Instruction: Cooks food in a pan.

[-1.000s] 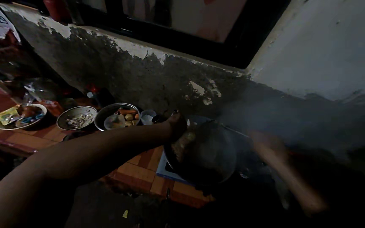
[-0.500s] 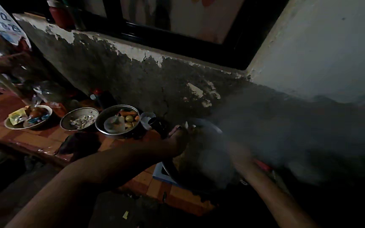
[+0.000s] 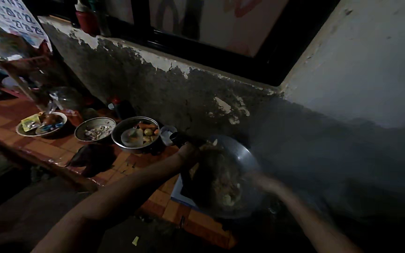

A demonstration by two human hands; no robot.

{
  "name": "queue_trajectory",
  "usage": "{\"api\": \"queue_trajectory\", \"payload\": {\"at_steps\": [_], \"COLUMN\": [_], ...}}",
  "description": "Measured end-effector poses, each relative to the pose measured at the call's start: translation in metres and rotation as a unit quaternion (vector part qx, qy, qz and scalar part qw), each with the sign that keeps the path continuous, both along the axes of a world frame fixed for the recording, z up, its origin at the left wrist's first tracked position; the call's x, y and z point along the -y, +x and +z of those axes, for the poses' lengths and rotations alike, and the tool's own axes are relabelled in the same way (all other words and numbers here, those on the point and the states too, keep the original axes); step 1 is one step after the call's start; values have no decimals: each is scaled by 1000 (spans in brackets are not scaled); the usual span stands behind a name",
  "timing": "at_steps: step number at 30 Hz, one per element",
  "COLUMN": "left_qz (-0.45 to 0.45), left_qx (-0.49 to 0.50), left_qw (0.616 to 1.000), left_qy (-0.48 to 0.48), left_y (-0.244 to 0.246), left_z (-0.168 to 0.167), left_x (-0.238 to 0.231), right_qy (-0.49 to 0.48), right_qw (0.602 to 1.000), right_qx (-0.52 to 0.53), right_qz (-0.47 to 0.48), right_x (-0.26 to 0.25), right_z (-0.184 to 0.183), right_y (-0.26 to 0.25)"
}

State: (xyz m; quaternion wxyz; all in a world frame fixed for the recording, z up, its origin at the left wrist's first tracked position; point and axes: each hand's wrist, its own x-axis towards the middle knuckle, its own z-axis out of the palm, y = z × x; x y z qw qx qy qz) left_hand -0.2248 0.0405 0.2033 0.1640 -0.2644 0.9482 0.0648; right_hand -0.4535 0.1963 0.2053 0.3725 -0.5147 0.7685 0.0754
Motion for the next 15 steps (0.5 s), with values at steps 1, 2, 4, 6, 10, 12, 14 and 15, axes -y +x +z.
{"api": "queue_trajectory", "payload": {"at_steps": [1, 2, 4, 6, 10, 12, 14, 15], "left_qz": [0, 2, 8, 4, -28, -48, -63, -70], "left_qx": [2, -2, -13, -24, -29, -38, -41, -39], "left_qw": [1000, 1000, 1000, 1000, 998, 997, 996, 996], "left_qy": [-1, 1, 7, -1, -40, -49, -52, -50], "left_y": [1, 1, 1, 1, -2, 1, 5, 7], "left_z": [3, 8, 21, 34, 61, 74, 83, 85], "left_x": [1, 2, 1, 1, -2, -8, -14, -16], "right_qy": [14, 20, 21, 9, -18, -32, -28, -16], "right_qw": [1000, 999, 998, 996, 993, 992, 992, 991], "right_qx": [1, -6, -19, -26, -58, -83, -108, -119], "right_qz": [-17, -34, -63, -88, -104, -90, -62, -56], "right_x": [0, -1, -6, -12, -22, -29, -34, -36], "right_z": [6, 13, 33, 56, 91, 105, 117, 123], "right_y": [-1, -2, 2, 4, 5, 10, 17, 23]}}
